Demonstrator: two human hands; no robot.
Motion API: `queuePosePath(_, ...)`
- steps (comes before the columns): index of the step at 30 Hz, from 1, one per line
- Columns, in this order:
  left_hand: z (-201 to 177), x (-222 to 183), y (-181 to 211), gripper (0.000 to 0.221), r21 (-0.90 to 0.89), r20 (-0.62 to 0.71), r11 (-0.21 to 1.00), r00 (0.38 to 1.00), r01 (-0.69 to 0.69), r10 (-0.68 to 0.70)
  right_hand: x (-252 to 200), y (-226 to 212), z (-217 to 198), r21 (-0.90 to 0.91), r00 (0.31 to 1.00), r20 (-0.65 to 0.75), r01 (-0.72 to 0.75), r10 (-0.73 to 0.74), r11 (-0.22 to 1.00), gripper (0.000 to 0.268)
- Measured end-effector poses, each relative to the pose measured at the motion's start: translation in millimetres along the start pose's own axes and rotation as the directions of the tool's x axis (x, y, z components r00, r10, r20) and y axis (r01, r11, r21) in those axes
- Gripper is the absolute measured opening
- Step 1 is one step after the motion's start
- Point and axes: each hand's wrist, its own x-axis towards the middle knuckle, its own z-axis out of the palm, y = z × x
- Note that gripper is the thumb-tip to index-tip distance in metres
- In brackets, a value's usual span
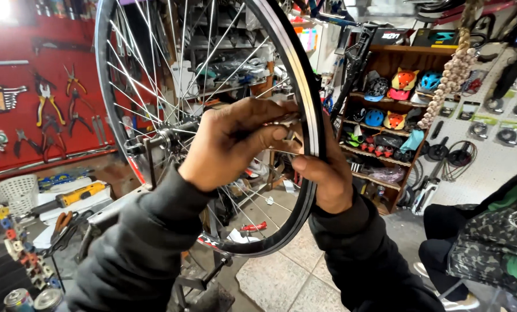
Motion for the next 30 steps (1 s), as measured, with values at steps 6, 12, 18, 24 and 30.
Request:
queuePosePath(6, 16.8, -8.6, -6.0, 0.016, 0.287, -0.224, 0.951, 0.957, -0.115, 0.184, -5.8, -2.4, 3.7, -0.087, 0.997, -0.075, 0.02, -0.027, 0.996, 0.075)
queuePosePath(12, 20.2, -3.5, -11.3, 0.013, 0.341, -0.27, 0.931, 0.935, -0.13, 0.23, -10.0, -10.7, 8.0, -0.268, 0.973, -0.23, -0.035, -0.029, 0.963, 0.063)
queuePosePath(18, 16.8, 2.8, -11.2, 0.013, 0.289, -0.245, 0.955, 0.96, -0.061, 0.135, -18.3, -1.9, 4.3, -0.335, 0.957, -0.273, -0.001, -0.096, 0.942, 0.039)
queuePosePath(24, 9.8, 10.2, -6.2, 0.021, 0.392, -0.205, 0.918, 0.969, -0.049, 0.14, -16.9, -8.7, 6.7, -0.392, 0.961, -0.249, 0.01, -0.117, 0.92, 0.032)
queuePosePath(30, -4.9, 9.7, 6.1, 0.019, 0.594, 0.014, 0.786, 0.979, -0.171, 0.203, -11.9, -10.0, 4.1, -0.224, 0.987, -0.156, -0.002, -0.034, 0.975, 0.06)
